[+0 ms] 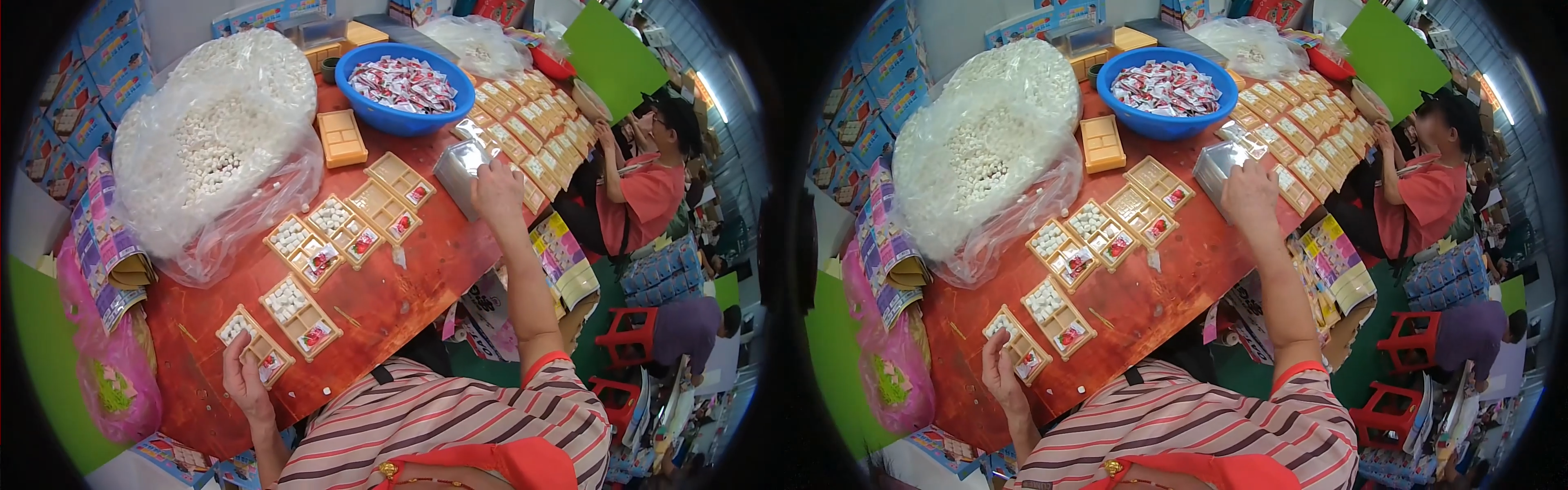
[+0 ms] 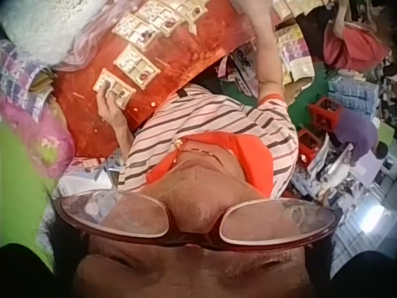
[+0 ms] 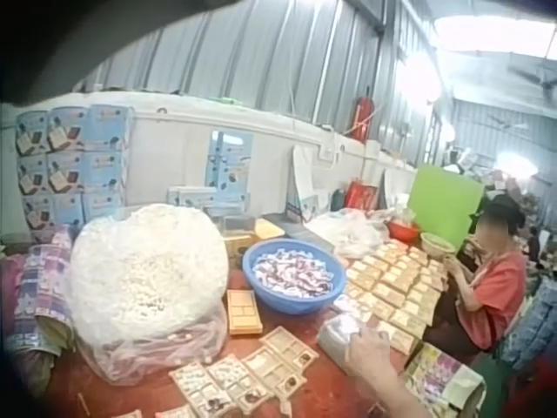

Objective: Manually packaging small toy components into plastic trays and adding paper strips.

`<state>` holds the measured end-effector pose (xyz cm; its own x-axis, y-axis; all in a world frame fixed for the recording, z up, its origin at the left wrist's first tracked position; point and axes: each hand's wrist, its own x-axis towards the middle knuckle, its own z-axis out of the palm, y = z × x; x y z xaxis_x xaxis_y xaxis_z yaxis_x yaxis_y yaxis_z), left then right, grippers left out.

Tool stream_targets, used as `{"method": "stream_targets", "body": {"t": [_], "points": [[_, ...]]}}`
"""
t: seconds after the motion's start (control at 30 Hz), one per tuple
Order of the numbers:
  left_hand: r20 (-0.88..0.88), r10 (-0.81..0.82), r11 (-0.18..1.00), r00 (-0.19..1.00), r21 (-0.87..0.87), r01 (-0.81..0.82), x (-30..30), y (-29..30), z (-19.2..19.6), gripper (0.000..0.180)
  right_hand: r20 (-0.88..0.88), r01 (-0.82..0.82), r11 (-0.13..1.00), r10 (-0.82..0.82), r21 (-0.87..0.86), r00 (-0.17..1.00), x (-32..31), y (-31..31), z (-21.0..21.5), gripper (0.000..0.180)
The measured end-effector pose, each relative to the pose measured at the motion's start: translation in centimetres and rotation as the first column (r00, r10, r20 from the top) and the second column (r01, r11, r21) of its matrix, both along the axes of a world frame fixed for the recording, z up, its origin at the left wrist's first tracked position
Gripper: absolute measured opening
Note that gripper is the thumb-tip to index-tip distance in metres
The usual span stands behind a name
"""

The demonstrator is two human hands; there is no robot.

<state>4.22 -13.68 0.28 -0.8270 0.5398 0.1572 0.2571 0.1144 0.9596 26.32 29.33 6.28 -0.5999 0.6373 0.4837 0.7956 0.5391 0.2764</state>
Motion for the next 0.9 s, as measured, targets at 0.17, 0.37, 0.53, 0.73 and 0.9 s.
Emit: {"method": "stream_targets", "body": {"t": [0.17,0.37,0.53,0.73,0.9], "points": [[0.088,-0.014,0.999,0.996,0.053,0.009,0.9,0.8,-0.4,0.029,-0.089,-0.064,0.976,0.046,-0.207,0.995,2.0,1.3,-1.1,0.017],[0.096,-0.013,1.0,0.995,0.016,0.011,1.6,0.1,-1.0,0.028,-0.154,-0.09,0.888,0.022,-0.451,0.988,2.4,3.0,0.3,0.021],[0.113,-0.015,0.999,0.993,0.032,0.012,1.8,0.0,-1.1,0.028,-0.153,-0.088,0.844,0.008,-0.529,0.988,2.7,3.9,0.2,0.023],[0.103,-0.044,0.999,0.994,0.025,0.041,1.8,-0.1,-1.6,0.03,-0.194,-0.113,0.816,0.001,-0.567,0.981,2.8,4.3,0.3,0.023],[0.086,-0.035,0.999,0.996,0.041,0.032,2.3,0.4,-1.5,0.028,-0.141,-0.101,0.837,0.029,-0.538,0.99,2.9,4.6,0.1,0.023]]}}
